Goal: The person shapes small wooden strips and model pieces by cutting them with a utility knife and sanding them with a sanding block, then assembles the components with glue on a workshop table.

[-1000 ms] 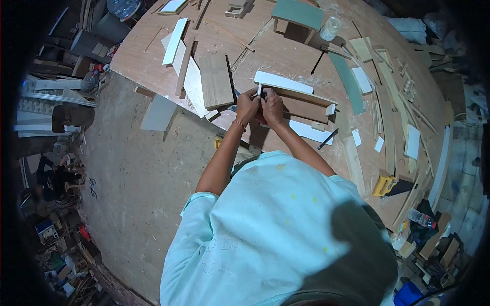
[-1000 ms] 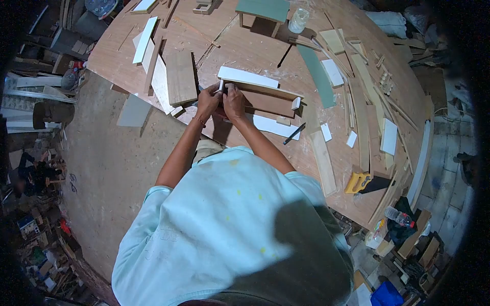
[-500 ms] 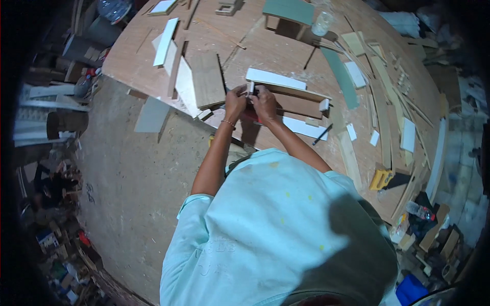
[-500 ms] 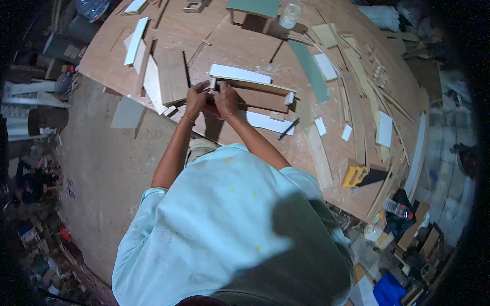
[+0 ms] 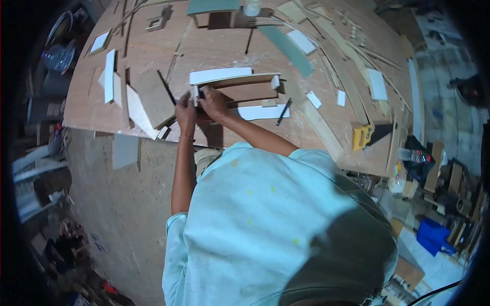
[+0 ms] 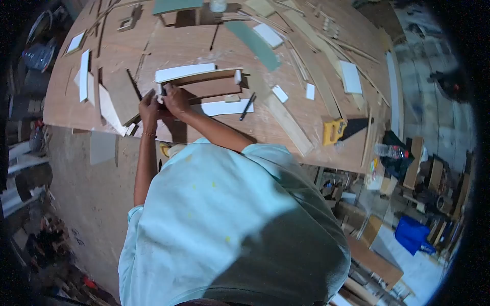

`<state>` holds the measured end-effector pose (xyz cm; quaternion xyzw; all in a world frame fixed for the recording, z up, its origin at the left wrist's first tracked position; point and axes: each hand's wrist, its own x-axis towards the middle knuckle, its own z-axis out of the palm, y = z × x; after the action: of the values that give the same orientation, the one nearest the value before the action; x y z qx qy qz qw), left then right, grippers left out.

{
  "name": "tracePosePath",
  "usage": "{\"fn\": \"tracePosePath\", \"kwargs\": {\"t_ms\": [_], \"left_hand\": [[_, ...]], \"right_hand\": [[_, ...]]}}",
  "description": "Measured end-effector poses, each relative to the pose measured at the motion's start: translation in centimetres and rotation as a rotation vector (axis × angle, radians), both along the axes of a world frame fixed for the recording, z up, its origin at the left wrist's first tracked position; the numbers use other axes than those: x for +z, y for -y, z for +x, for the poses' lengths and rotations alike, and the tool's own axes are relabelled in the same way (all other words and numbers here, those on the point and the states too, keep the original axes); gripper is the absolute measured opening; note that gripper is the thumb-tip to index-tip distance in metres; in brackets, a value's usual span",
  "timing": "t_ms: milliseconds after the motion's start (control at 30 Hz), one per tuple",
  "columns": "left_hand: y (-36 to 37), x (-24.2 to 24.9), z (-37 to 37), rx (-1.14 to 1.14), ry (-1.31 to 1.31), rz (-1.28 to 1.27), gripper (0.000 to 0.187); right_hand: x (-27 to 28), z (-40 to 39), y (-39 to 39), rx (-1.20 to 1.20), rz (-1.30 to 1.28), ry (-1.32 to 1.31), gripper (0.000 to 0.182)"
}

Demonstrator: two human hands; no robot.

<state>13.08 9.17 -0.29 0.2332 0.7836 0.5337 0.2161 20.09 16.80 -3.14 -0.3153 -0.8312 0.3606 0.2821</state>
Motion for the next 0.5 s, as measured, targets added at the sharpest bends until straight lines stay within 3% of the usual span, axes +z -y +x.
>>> {"fn": "tracePosePath", "kwargs": {"t_ms": [67,133,167,200,300,367,433,500], "left_hand": [[0.2,0.7,-0.8,-0.068,0.007,-0.157,0.044],[0.0,-0.9,-0.8,-0.036,-0.014,-0.064,0.050],[-0.5,1.1,0.0,0.005,-0.034,0.033,0.056],[-0.2,3.1,1.2,-0.029,0.123,-0.039,0.063],[-0.6,3.4,1.5,-0.074,0.015,-0.033,0.062],[-0.8,3.8,1.7,-0.126,-0.039,-0.124,0.061],[-1.4,4.2,2.8,-0.103,-0.116,-0.019,0.058],[-2.4,4.0,3.8,-0.124,-0.203,0.160,0.050]], "right_hand": [[0.0,-0.1,0.2,-0.023,0.016,-0.009,0.030],[0.1,0.2,0.0,-0.007,0.004,-0.052,0.028],[0.1,0.2,0.0,0.020,-0.004,-0.095,0.027],[0.1,0.3,-0.1,0.011,-0.005,-0.099,0.027],[-0.3,0.4,-0.4,-0.038,0.099,-0.093,0.023],[-0.4,0.4,-0.5,-0.041,0.013,-0.082,0.021],[-2.4,-0.3,-1.3,-0.037,-0.059,0.015,0.018],[-2.8,0.2,-1.6,-0.050,-0.157,-0.100,0.021]]}}
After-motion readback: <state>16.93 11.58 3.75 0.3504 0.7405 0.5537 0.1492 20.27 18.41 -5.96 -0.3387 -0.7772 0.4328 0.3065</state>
